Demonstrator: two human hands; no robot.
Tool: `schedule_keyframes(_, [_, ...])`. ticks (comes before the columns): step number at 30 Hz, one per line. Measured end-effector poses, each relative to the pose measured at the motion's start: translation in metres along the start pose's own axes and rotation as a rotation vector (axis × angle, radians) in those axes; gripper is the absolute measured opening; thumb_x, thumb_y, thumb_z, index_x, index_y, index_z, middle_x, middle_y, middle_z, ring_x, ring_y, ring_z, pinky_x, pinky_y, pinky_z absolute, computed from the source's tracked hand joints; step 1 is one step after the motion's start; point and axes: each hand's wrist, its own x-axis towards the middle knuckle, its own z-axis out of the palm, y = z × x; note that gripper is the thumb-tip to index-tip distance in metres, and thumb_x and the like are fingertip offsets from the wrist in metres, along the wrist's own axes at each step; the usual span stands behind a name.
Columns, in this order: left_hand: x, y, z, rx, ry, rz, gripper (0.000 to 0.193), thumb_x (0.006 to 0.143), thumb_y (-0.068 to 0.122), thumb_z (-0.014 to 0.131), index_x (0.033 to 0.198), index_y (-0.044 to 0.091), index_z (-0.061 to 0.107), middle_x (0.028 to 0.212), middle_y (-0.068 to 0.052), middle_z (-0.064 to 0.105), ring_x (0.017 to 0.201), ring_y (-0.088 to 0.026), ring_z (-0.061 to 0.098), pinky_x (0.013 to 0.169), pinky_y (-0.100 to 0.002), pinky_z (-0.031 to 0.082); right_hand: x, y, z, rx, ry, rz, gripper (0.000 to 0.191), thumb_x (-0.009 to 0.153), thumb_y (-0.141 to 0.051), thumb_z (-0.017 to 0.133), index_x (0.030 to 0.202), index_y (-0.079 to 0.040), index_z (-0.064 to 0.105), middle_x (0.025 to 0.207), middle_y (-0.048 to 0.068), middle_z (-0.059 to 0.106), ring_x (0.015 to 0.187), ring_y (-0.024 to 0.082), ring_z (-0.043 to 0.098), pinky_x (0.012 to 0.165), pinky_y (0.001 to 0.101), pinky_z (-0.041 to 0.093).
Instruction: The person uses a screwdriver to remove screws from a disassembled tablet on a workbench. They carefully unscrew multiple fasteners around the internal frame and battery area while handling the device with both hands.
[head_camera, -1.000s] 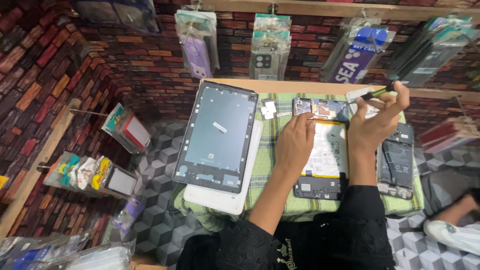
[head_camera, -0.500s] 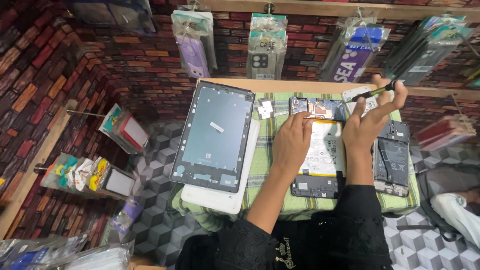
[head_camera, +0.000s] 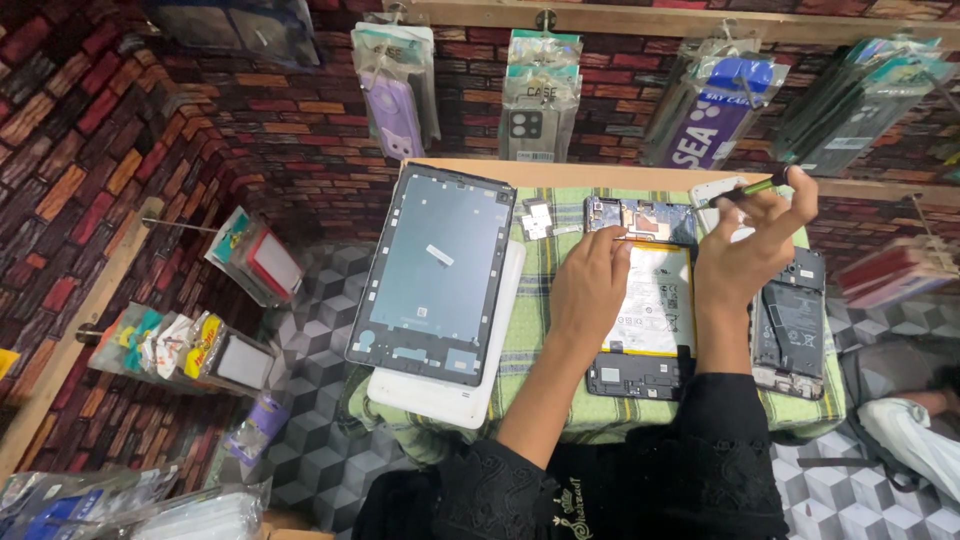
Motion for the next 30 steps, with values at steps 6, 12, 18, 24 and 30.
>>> schedule_keyframes(6, [-0.001,0.0,0.001,0.005,0.019,0.021,0.029,0.105,0.023,0.053,0.119,0.001,0.066,0.106,-0.014,0.074,0.094,-0.028,0.072,0.084,-0.04,0.057,-0.004,0.013,0.0,0.08,0.022,-0.027,0.078,0.104,0.02,0.06,0.16,-0.014,0.017,0.123,0.018,0.071,0.117,0.029,0.075,0.099,0.0376,0.06])
schedule_keyframes(12, [-0.001,0.001,0.001,0.004,0.009,0.003,0.03,0.105,0.023,0.053,0.119,0.001,0.067,0.108,-0.014,0.073,0.095,-0.028,0.072,0.085,-0.04,0.057,-0.005,0.015,0.0,0.057,0.025,0.029,0.077,0.104,0.01,0.073,0.157,-0.017,0.024,0.106,0.019,0.066,0.103,0.028,0.074,0.09,0.0375,0.061])
schedule_keyframes(18, [-0.001,0.0,0.001,0.011,0.006,0.009,0.03,0.105,0.023,0.052,0.119,0.001,0.066,0.108,-0.014,0.074,0.095,-0.028,0.073,0.086,-0.039,0.058,-0.006,0.016,0.0,0.078,0.024,-0.051,0.071,0.109,0.018,0.058,0.158,-0.014,0.019,0.125,0.019,0.072,0.115,0.026,0.074,0.097,0.0343,0.057])
schedule_keyframes(24, [-0.001,0.0,0.002,0.012,0.01,0.014,0.029,0.105,0.023,0.053,0.118,0.001,0.067,0.106,-0.014,0.074,0.095,-0.028,0.073,0.084,-0.04,0.058,-0.003,0.011,-0.002,0.063,0.024,0.056,0.069,0.111,0.008,0.072,0.154,-0.016,0.024,0.109,0.017,0.065,0.103,0.026,0.073,0.089,0.0327,0.058])
schedule_keyframes(30, [-0.001,0.001,0.0,0.01,0.007,0.003,0.029,0.104,0.023,0.053,0.118,0.001,0.067,0.105,-0.013,0.074,0.094,-0.028,0.072,0.083,-0.04,0.058,-0.003,0.004,-0.002,0.16,0.024,-0.091,0.068,0.106,0.019,0.055,0.154,-0.013,0.019,0.123,0.019,0.069,0.119,0.029,0.073,0.102,0.0361,0.058])
